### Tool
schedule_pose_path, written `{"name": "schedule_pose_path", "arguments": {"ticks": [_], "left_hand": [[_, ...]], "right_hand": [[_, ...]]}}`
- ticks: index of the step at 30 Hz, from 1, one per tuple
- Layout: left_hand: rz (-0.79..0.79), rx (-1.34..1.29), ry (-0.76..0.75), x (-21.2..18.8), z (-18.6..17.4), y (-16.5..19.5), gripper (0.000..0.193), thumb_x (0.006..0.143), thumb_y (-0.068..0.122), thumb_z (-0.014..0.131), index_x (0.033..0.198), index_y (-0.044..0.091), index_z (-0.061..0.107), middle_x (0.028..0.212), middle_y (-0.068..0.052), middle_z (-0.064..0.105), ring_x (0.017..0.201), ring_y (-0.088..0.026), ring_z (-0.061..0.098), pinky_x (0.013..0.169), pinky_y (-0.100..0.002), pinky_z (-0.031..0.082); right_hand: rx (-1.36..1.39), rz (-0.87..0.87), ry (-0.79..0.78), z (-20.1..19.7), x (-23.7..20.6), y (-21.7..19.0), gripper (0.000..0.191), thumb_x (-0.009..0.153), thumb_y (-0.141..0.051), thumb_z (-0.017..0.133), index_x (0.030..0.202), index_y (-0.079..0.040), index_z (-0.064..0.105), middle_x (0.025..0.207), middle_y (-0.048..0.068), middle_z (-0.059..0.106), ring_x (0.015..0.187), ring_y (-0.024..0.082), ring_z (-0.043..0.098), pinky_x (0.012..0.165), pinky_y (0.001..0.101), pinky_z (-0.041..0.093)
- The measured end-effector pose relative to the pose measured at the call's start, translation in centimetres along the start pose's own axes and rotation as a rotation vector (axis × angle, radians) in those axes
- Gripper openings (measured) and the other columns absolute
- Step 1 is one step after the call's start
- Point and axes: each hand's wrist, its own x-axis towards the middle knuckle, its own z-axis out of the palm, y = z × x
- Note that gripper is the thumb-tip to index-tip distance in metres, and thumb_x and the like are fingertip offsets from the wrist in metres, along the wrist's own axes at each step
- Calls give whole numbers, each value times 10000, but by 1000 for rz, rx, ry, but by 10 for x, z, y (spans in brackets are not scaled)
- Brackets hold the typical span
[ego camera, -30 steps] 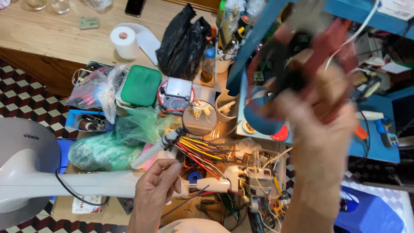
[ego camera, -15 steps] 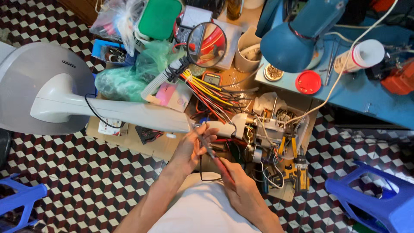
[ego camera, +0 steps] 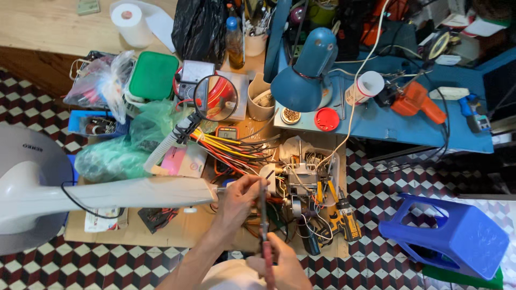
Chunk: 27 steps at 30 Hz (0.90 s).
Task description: The person works at a cluttered workbench, stripping and twisting wires, then uses a multimeter to test connections on a disassembled appliance. They retrieve a bundle of wires from a nearby cabinet, cut and prepare individual wires with shears, and continue connecting them to the device.
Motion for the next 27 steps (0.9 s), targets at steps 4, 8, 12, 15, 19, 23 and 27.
{"name": "schedule_pose_path", "arguments": {"ticks": [4, 8, 12, 15, 19, 23, 27], "left_hand": [[253, 260, -127, 56, 17, 16, 298, 980, 305, 649, 1091, 40, 726, 803, -6, 683, 697, -61, 569, 623, -246, 451], [294, 354, -208, 117, 32, 17, 317, 1001, 304, 598, 1155, 59, 727, 874, -6, 709, 805, -76, 625, 725, -268, 509], [356, 321, -236, 173, 54, 3, 298, 992, 274, 622, 1129, 35, 735, 875, -16, 738, 814, -80, 647, 751, -261, 510], [342, 285, -241, 207, 71, -16, 282, 979, 272, 640, 1095, 30, 727, 865, -5, 744, 810, -68, 666, 759, -244, 518], [377, 191, -285, 242, 84, -40, 262, 981, 259, 662, 1018, 2, 698, 844, 25, 681, 786, -60, 600, 712, -253, 485], [383, 308, -226, 251, 85, -46, 269, 1006, 268, 666, 940, 7, 663, 764, 37, 559, 699, -69, 483, 611, -281, 410], [393, 399, -235, 246, 81, -40, 282, 1040, 282, 624, 916, 39, 693, 741, 26, 630, 675, -64, 482, 616, -265, 408]], "right_hand": [[-111, 200, 505, -49, -21, -25, 473, 818, -411, 742, 1100, -35, 679, 662, 110, 547, 569, 228, 566, 534, 354, 409], [-616, 217, 647, -102, -5, -78, 591, 815, -605, 669, 1034, -56, 672, 768, 143, 705, 751, 264, 697, 712, 394, 517], [-753, 215, 550, -131, 29, -114, 699, 779, -714, 587, 1071, -83, 665, 848, 183, 752, 873, 352, 748, 828, 470, 536], [-816, 230, 525, -148, 55, -122, 729, 799, -748, 620, 1113, -91, 655, 946, 244, 741, 979, 392, 717, 885, 465, 528], [-803, 252, 478, -166, 82, -118, 697, 794, -725, 617, 1066, -84, 653, 912, 258, 756, 948, 409, 738, 862, 484, 543], [-811, 147, 503, -173, 102, -115, 627, 794, -688, 653, 982, -90, 655, 866, 220, 739, 887, 401, 730, 803, 476, 556], [-824, 69, 550, -174, 112, -115, 555, 787, -646, 693, 948, -116, 654, 829, 184, 742, 841, 403, 715, 756, 470, 554]]}}
